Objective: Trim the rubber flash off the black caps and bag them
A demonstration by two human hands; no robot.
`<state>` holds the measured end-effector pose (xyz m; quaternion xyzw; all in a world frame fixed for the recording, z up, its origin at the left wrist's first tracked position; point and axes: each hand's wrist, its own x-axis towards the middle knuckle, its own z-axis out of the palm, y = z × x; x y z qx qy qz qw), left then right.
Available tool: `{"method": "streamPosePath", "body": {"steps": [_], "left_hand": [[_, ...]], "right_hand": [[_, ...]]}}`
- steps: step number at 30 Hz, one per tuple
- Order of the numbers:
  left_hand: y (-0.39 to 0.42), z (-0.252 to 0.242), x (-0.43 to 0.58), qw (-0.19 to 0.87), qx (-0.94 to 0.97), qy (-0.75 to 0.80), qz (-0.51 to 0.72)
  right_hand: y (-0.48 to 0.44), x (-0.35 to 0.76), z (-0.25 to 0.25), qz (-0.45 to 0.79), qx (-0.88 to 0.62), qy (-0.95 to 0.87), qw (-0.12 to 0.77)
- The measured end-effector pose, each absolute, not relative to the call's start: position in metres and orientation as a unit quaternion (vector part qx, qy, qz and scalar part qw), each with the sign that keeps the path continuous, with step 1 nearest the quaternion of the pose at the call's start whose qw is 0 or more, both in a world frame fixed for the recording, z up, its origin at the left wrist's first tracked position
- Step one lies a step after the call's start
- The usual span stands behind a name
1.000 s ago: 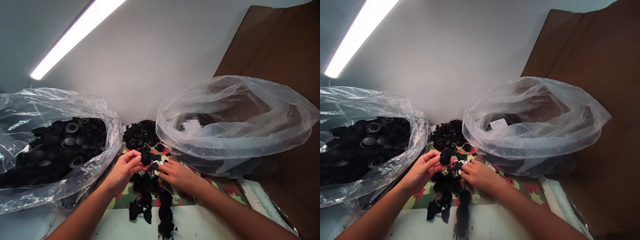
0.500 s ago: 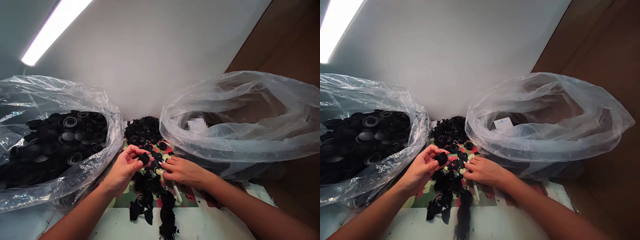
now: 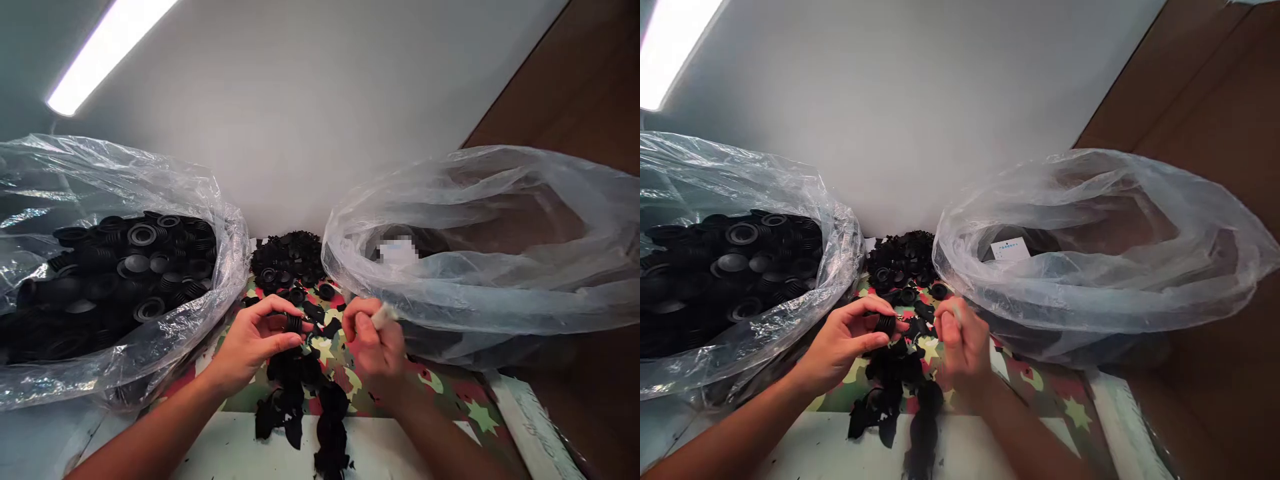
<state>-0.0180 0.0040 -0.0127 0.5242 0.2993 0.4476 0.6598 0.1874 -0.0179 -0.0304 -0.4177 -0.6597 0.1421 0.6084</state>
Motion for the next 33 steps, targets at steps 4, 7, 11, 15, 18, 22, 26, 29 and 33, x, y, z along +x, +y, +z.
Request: {"method": "streamPosePath", "body": {"steps": [4,7,11,15,18,22,26,29,33], "left_hand": [[0.002,-0.009,-0.014,0.640,0.532,0.315,0.457],[0.000,-0.010,-0.012,0.670,0.496,0.313,0.455],[-0.003,-0.009,-0.010,0.705,0.447,0.313,0.453],[-0.004,-0.005,-0.009,0.740,0.397,0.315,0.442],[-0.005,-0.004,-0.009,0.761,0.371,0.305,0.436],[-0.007,-0.002,-0.009,0.773,0.356,0.283,0.442],[-0.008,-0.001,-0.010,0.791,0.333,0.251,0.449],[-0.008,0.000,-0.011,0.783,0.336,0.253,0.459],[-0.009,0.003,-0.012,0.765,0.348,0.247,0.482]], "right_hand": [[-0.026,0.167,-0.024,0.237,-0.446,-0.659,0.557],[-0.025,0.175,-0.020,0.221,-0.465,-0.700,0.494],[-0.022,0.197,-0.035,0.173,-0.585,-0.718,0.336],[-0.034,0.221,-0.059,0.149,-0.599,-0.744,0.257],[-0.051,0.242,-0.061,0.114,-0.657,-0.724,0.178],[-0.067,0.263,-0.052,0.179,-0.723,-0.663,0.074],[-0.074,0.272,-0.051,0.259,-0.747,-0.602,0.112],[-0.078,0.278,-0.056,0.278,-0.748,-0.581,0.158],[-0.081,0.277,-0.054,0.307,-0.719,-0.573,0.246]]}}
